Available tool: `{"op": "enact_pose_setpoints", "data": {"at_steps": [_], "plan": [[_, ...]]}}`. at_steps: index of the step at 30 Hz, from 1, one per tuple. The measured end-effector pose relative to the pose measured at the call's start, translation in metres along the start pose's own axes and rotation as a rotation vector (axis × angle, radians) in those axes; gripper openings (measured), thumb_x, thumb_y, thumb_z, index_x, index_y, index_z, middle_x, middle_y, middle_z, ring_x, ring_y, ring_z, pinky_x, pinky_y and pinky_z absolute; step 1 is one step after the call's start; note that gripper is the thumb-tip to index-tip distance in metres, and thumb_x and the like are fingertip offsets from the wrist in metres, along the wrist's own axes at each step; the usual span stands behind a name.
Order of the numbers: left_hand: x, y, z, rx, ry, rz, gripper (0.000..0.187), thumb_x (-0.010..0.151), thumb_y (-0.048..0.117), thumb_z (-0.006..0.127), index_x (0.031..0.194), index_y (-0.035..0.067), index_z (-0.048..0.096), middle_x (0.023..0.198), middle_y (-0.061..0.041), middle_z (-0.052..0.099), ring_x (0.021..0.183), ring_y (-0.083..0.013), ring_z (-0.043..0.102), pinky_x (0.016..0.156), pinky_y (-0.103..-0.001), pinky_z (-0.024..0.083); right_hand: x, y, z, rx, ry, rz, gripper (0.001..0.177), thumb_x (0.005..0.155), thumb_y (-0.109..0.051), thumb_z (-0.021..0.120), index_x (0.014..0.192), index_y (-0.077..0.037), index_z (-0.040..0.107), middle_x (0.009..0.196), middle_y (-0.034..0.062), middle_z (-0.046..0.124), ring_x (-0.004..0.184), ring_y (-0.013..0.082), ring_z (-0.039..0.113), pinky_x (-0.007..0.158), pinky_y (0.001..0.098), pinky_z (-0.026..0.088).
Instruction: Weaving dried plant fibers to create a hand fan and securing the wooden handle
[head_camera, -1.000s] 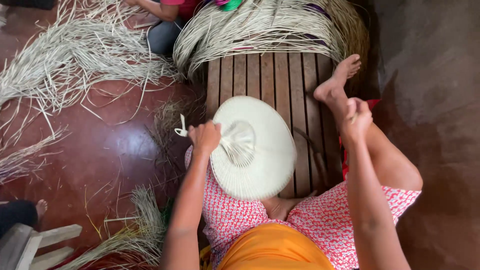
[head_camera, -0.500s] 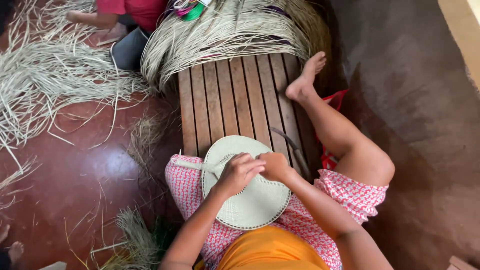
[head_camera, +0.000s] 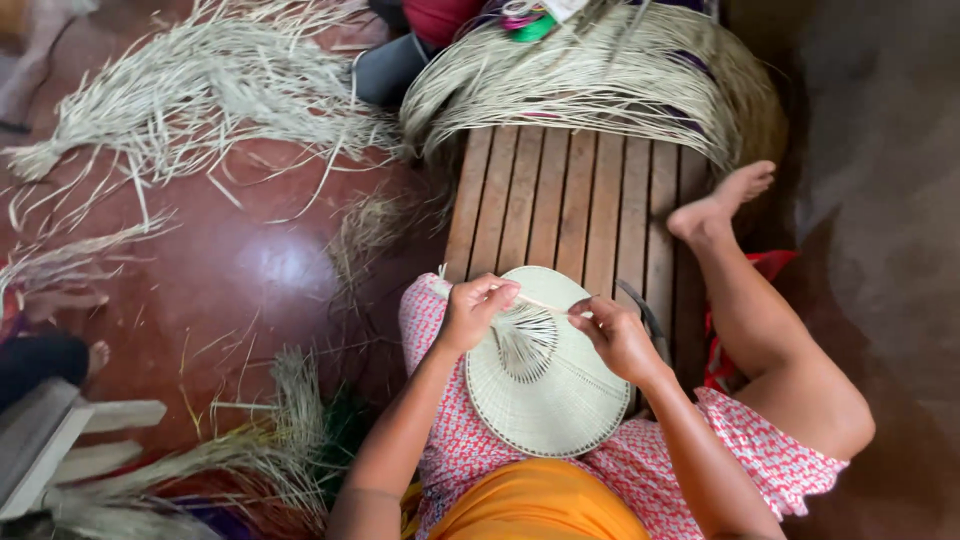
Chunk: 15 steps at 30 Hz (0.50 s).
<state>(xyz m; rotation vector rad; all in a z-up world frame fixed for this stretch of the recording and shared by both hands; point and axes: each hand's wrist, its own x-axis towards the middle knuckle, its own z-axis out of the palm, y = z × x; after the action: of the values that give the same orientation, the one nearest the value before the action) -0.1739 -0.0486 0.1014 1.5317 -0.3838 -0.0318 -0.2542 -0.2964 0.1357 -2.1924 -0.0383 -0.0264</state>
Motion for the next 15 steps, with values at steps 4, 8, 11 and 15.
{"op": "enact_pose_setpoints", "data": {"at_steps": [4,8,11,15], "plan": [[-0.004,-0.004,-0.002,-0.067,-0.017,-0.089,0.011,0.094,0.014,0.077,0.100,0.005,0.080,0.069,-0.006,0.071,0.066,-0.0079,0.065,0.067,-0.025,0.056,0.000,0.007,0.010,0.125,-0.071,0.007,0.012,0.094,-0.019,0.074,0.105,-0.015,0.077,0.078,0.0084,0.076,0.074,0.0256,0.075,0.074,0.0406,0.059],[0.010,0.003,-0.020,0.004,0.133,-0.118,0.032,0.089,0.019,0.081,0.121,0.011,0.075,0.093,-0.008,0.076,0.088,-0.0142,0.070,0.083,-0.031,0.057,0.007,0.017,-0.018,-0.138,-0.031,0.036,0.018,0.093,-0.009,0.064,0.108,-0.011,0.074,0.084,0.0199,0.071,0.083,0.0418,0.071,0.079,0.0511,0.058],[0.035,0.006,-0.084,0.190,0.431,-0.065,0.033,0.091,0.017,0.081,0.122,0.010,0.072,0.099,-0.012,0.075,0.093,-0.0201,0.070,0.086,-0.037,0.057,0.017,0.115,-0.074,-0.410,0.141,0.130,0.027,0.083,-0.014,0.073,0.110,-0.009,0.067,0.095,0.0191,0.068,0.098,0.0451,0.068,0.088,0.0556,0.056],[0.052,-0.117,-0.175,0.317,0.631,-0.116,0.021,0.091,0.014,0.069,0.110,0.006,0.073,0.102,-0.008,0.075,0.093,-0.0156,0.070,0.088,-0.028,0.057,0.031,0.220,-0.136,-0.551,0.257,0.437,0.041,0.104,-0.042,0.053,0.117,-0.006,0.067,0.104,0.0290,0.075,0.098,0.0552,0.068,0.082,0.0579,0.051]]}}
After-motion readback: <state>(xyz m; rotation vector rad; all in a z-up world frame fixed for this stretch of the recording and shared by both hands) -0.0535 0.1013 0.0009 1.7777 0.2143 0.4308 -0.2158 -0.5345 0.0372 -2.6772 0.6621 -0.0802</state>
